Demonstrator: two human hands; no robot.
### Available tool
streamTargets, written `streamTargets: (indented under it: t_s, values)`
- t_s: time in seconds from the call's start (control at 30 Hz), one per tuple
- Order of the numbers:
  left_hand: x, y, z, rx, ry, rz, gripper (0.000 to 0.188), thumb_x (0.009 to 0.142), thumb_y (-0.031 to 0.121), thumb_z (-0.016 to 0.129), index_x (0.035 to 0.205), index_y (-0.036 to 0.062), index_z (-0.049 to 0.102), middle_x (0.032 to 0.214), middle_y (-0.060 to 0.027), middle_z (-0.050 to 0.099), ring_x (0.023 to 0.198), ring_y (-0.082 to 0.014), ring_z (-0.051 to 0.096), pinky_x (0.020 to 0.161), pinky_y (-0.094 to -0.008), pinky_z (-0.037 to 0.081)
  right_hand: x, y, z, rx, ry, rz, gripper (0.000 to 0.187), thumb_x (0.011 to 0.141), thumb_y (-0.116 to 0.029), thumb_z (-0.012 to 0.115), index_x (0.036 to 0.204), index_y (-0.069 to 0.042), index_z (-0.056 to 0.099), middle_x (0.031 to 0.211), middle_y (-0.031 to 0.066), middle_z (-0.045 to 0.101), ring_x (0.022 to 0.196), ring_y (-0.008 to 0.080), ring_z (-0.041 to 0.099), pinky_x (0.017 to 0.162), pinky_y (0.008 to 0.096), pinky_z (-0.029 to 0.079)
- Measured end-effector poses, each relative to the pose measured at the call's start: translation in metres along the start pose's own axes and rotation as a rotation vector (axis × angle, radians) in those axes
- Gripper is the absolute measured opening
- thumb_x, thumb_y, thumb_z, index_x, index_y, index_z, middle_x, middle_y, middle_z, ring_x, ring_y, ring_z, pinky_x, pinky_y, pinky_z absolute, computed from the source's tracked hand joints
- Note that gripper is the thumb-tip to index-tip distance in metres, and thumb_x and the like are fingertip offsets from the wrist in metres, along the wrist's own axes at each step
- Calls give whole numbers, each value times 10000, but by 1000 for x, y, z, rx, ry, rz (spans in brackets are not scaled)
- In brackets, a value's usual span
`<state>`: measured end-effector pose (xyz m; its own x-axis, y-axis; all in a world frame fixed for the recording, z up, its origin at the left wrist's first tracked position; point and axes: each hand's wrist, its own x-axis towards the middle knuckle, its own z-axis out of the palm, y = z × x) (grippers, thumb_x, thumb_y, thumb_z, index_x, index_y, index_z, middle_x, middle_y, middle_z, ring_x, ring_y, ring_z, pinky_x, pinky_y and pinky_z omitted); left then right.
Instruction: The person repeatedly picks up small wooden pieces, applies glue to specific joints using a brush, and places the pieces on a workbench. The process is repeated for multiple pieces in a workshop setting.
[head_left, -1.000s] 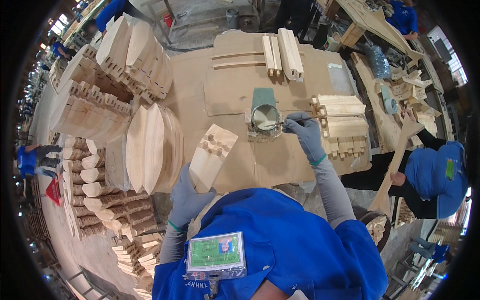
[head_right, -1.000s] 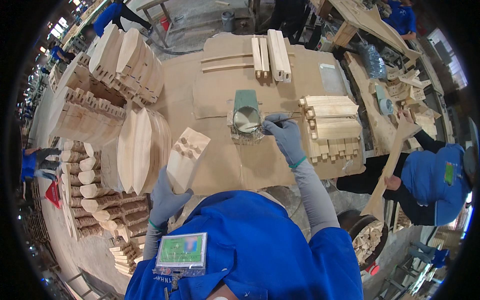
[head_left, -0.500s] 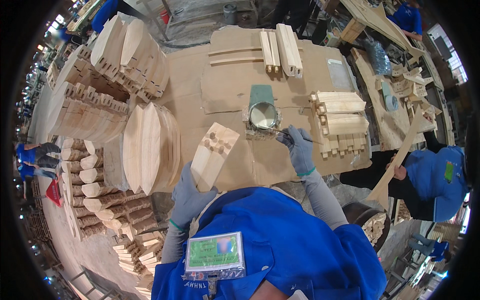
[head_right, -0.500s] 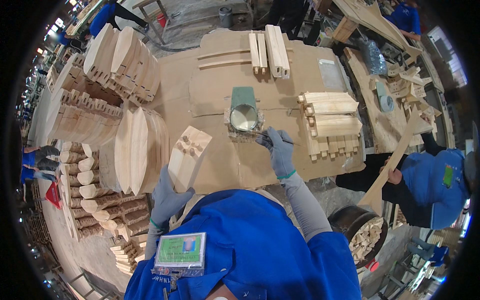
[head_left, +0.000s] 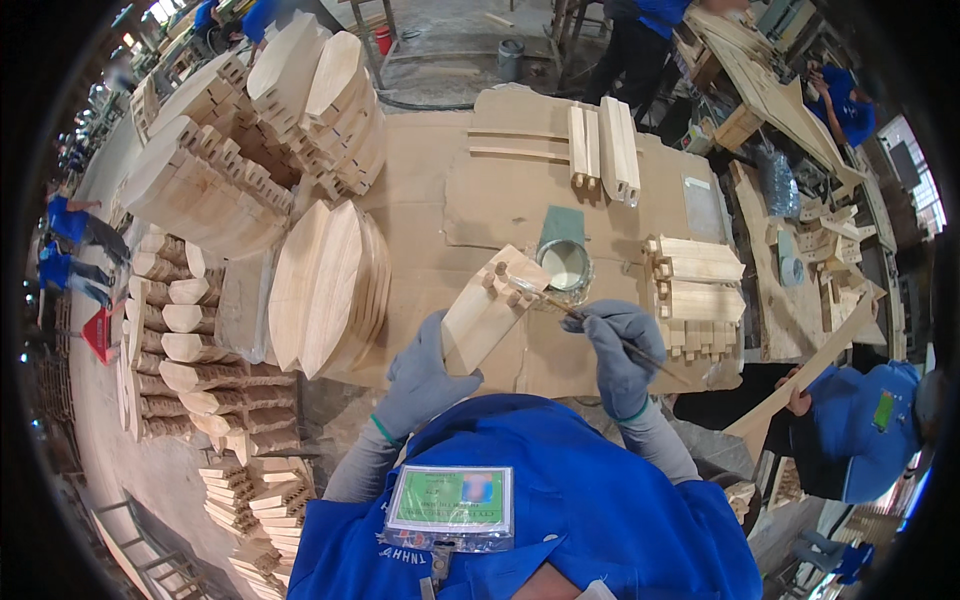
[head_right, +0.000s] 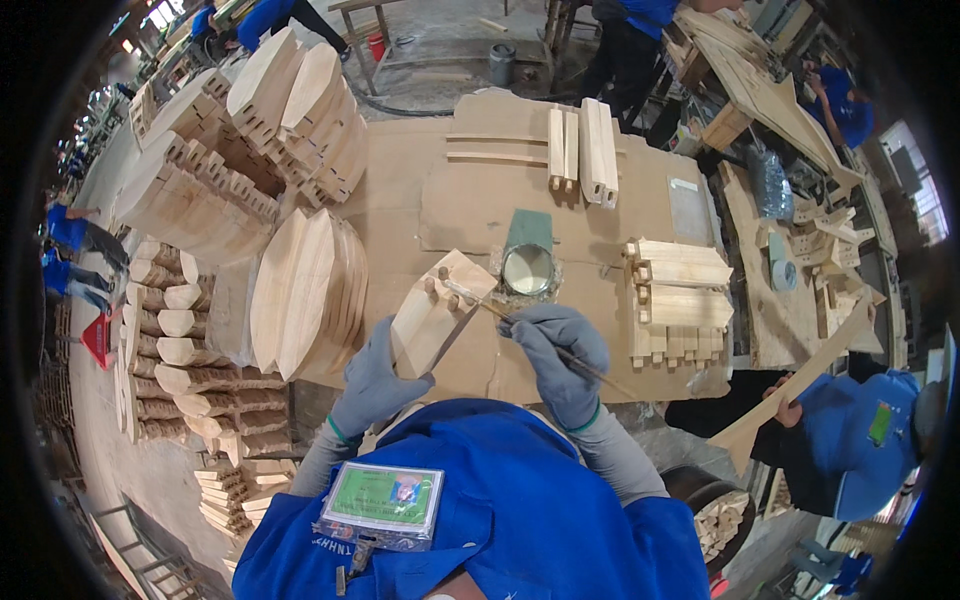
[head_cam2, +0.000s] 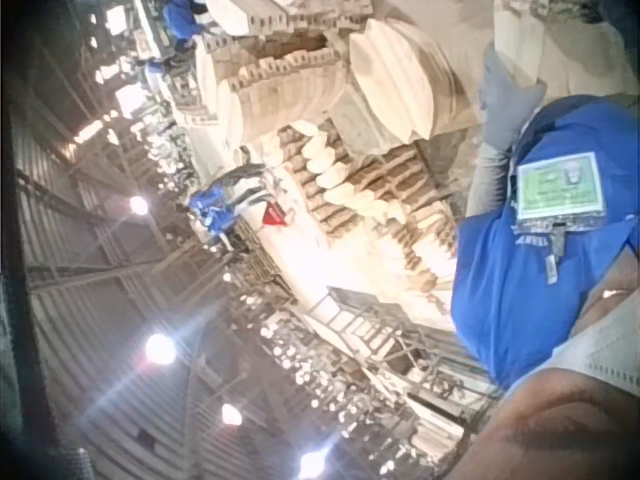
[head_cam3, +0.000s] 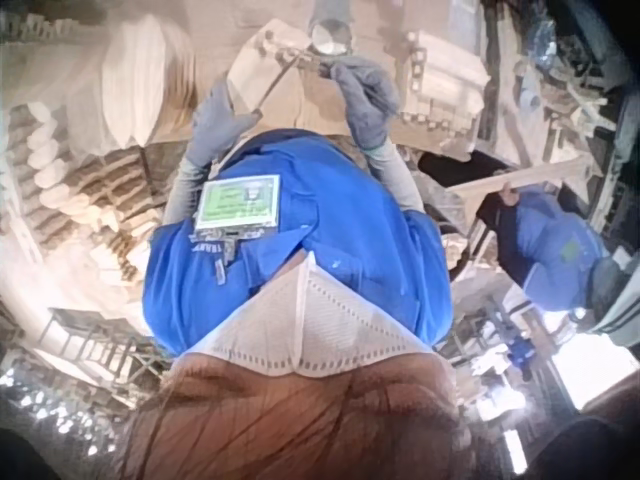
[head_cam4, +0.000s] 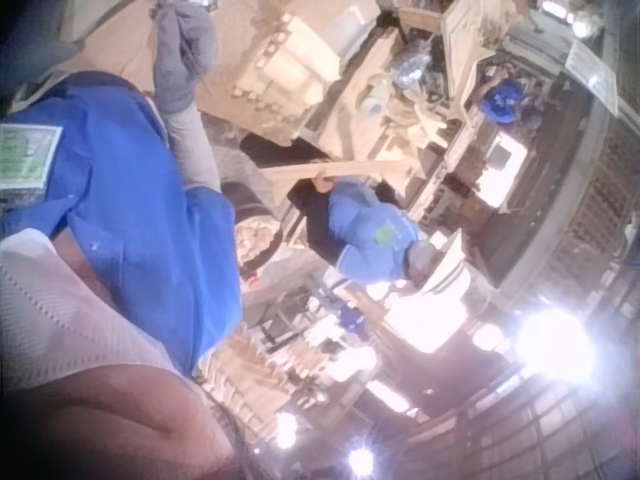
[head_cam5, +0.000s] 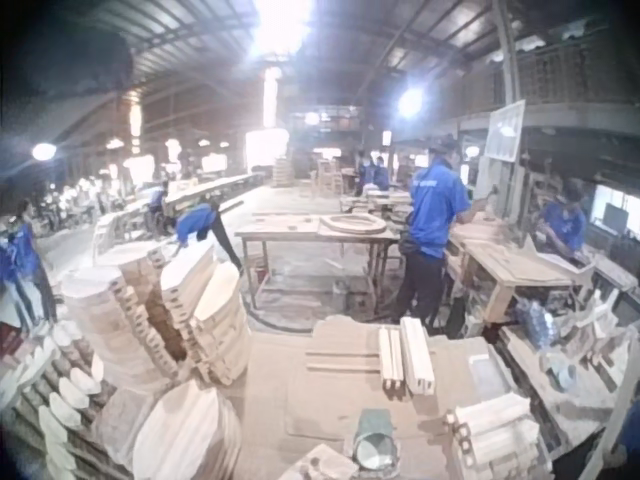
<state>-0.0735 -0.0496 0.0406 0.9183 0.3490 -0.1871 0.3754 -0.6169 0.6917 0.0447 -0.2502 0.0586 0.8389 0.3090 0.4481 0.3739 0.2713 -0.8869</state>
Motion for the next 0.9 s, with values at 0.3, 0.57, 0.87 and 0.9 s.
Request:
streamTargets:
  t_s: [0.3,0.57,0.87,0.9]
  values:
    - [0,7,-6,-76,-18,23,822,609,337,731,1274,48,345,1044,-224,578,949,-383,588,819,-444,448,4,13,12,-272,-125,-155,147,776,39,672,757,-4,533,850,164,663,744,214,650,636,303,509]
    - [5,7,-10,-64,-11,-59,838,599,341,752,1266,43,344,1070,-225,564,980,-378,575,831,-445,441,2,-6,-7,-277,-170,-179,149,765,62,666,781,4,529,845,187,662,756,232,660,650,297,523]
    - [3,20,-8,-37,-1,21,857,604,328,750,1282,24,322,1107,-214,541,997,-374,565,840,-449,445,11,-4,-9,-199,-49,-188,134,793,50,649,840,13,530,908,190,636,809,210,644,696,299,523]
    - [2,20,-7,-38,1,43,861,604,325,751,1286,25,320,1105,-213,543,993,-373,568,836,-450,448,8,-2,-4,-127,-51,-134,133,796,49,647,848,12,530,913,183,632,811,204,642,698,297,522]
